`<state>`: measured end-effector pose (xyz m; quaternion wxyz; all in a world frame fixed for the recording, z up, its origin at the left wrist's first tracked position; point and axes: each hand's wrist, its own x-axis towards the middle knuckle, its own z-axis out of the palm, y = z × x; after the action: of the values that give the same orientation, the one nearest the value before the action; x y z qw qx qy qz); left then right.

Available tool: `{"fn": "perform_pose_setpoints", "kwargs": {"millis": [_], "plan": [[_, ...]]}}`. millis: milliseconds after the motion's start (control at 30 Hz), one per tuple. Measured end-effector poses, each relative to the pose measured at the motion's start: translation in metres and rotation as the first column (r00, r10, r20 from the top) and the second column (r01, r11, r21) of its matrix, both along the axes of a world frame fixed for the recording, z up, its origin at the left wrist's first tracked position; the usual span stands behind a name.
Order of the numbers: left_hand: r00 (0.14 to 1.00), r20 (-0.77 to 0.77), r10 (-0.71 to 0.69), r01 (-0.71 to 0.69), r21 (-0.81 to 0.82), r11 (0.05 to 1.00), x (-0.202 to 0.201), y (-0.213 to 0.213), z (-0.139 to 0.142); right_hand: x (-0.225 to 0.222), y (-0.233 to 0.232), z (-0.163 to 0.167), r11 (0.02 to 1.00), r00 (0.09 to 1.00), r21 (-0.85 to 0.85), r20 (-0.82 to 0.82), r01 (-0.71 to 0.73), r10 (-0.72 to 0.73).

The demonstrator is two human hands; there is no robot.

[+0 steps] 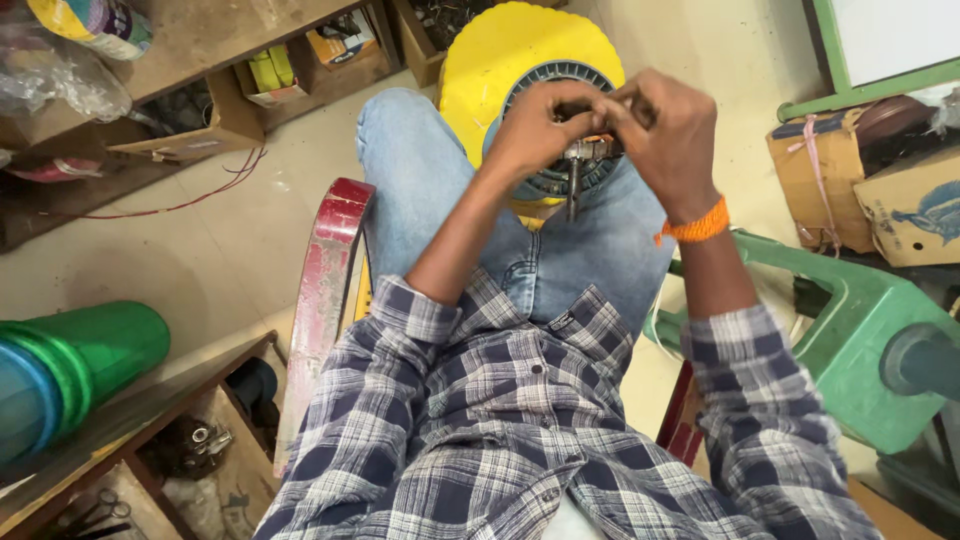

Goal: The person sits on a chair with an electric motor armature resting on their lap and uses a screwdriver-like tool to pry and adjust the copper windings, turning the armature as they work. They briefly reach toward a workbench and pick up a pen-like tool before resuming work on the windings.

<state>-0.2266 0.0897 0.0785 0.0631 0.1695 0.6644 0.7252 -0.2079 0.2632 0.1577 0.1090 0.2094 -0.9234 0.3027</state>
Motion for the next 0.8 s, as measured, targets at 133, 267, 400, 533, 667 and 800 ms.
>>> {"fn": "perform_pose_setpoints", "kwargs": {"millis": [133, 267, 400, 533, 667, 800], "plan": [[0.984, -0.048, -0.171, 0.172, 0.021, 0.985, -0.006, -0.029, -0.01, 0.044, -0.008, 0.006, 0.991, 0.994, -0.119, 0.093, 0.061, -0.05], [0.923, -0.328, -0.2, 0.153, -0.164, 0.975, -0.014, -0.042, -0.005, 0.074, -0.019, -0.016, 0.978, 0.969, -0.143, 0.215, 0.154, -0.121], [0.904, -0.328, -0.274, 0.203, -0.234, 0.951, -0.017, -0.044, 0.012, 0.088, -0.015, -0.044, 0.961, 0.927, -0.167, 0.342, 0.221, -0.154], [0.884, -0.436, -0.168, 0.005, -0.351, 0.936, 0.007, -0.04, 0.023, 0.093, 0.001, -0.063, 0.959, 0.936, -0.226, 0.342, 0.168, -0.083], [0.823, -0.564, 0.064, -0.32, -0.368, 0.873, 0.044, -0.019, 0.018, 0.084, 0.034, -0.045, 0.965, 0.941, -0.195, 0.321, 0.175, -0.106], [0.761, -0.623, 0.183, -0.463, -0.324, 0.825, 0.054, -0.008, 0.006, 0.069, 0.047, -0.012, 0.987, 0.97, -0.046, 0.197, 0.154, -0.143]]}}
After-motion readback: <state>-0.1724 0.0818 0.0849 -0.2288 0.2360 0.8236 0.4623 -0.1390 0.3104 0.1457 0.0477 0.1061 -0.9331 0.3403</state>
